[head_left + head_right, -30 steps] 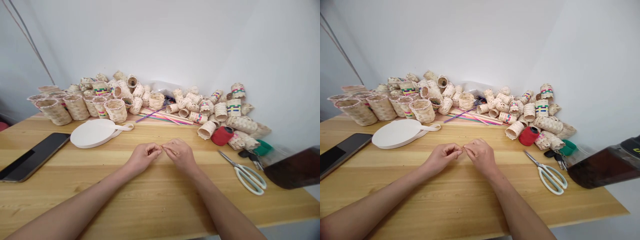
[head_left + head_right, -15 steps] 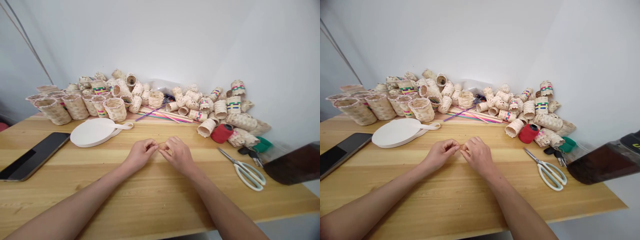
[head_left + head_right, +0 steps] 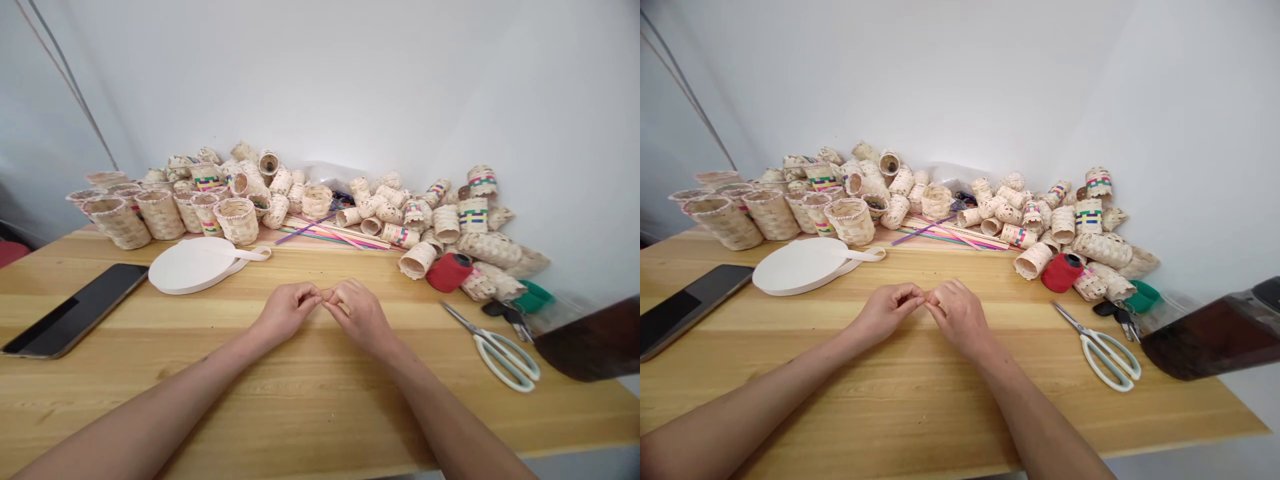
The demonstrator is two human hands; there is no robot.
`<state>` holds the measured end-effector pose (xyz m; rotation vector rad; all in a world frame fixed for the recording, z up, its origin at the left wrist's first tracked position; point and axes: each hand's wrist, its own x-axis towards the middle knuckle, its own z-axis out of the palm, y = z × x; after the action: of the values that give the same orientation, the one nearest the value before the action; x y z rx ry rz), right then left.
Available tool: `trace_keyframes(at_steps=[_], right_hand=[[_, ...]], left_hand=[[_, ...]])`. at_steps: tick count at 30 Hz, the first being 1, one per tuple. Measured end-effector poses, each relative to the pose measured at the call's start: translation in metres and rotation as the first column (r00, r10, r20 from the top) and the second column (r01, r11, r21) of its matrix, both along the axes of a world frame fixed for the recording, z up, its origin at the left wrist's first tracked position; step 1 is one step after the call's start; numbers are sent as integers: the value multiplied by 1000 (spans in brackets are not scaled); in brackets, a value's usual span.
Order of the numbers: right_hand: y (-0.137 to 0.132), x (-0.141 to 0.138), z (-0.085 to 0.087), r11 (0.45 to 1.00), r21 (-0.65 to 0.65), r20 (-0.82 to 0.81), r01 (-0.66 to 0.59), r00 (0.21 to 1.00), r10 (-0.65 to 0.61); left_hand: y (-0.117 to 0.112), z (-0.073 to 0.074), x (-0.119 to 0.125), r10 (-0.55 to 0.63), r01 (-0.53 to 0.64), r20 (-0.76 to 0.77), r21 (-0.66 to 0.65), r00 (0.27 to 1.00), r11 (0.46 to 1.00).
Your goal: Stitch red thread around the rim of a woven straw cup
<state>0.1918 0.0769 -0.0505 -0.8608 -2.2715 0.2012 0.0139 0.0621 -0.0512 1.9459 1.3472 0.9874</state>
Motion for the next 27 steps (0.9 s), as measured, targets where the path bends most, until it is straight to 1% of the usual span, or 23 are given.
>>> trace_keyframes(at_steps=[4, 9, 14, 16, 20, 22, 23, 25, 27], right_hand=[[-1, -2, -2, 997, -34, -21, 76, 997, -76], [0, 0, 0, 996, -69, -16, 60, 998, -61], [2, 7, 5, 993, -106, -33, 49, 998, -53], [2, 7, 7, 988, -143, -51, 54, 997, -61], [4, 6, 7, 966, -252, -85, 60, 993, -84], [11, 12, 6, 952, -289, -103, 103, 985, -138], [16, 18, 6, 944, -297, -110, 145, 977, -185], [27, 33, 7, 918, -302, -113, 255, 947, -300], [37, 51, 6, 883, -303, -77, 358, 914, -397]], left_hand=[[-1, 0, 0, -4, 4, -25, -5, 1000, 1000], [0, -2, -1, -1, 0, -58, -12, 998, 1000], [7, -2, -7, 78, -78, -79, -2, 994, 997], [9, -2, -9, 91, -92, -79, -6, 993, 996], [11, -4, -8, 63, -65, -64, -28, 996, 997], [11, -4, -7, 44, -45, -37, -41, 998, 998], [11, -5, -7, 36, -36, -18, -47, 999, 998], [11, -4, -7, 26, -24, 23, -59, 999, 998], [10, -4, -7, 28, -24, 58, -66, 998, 998]])
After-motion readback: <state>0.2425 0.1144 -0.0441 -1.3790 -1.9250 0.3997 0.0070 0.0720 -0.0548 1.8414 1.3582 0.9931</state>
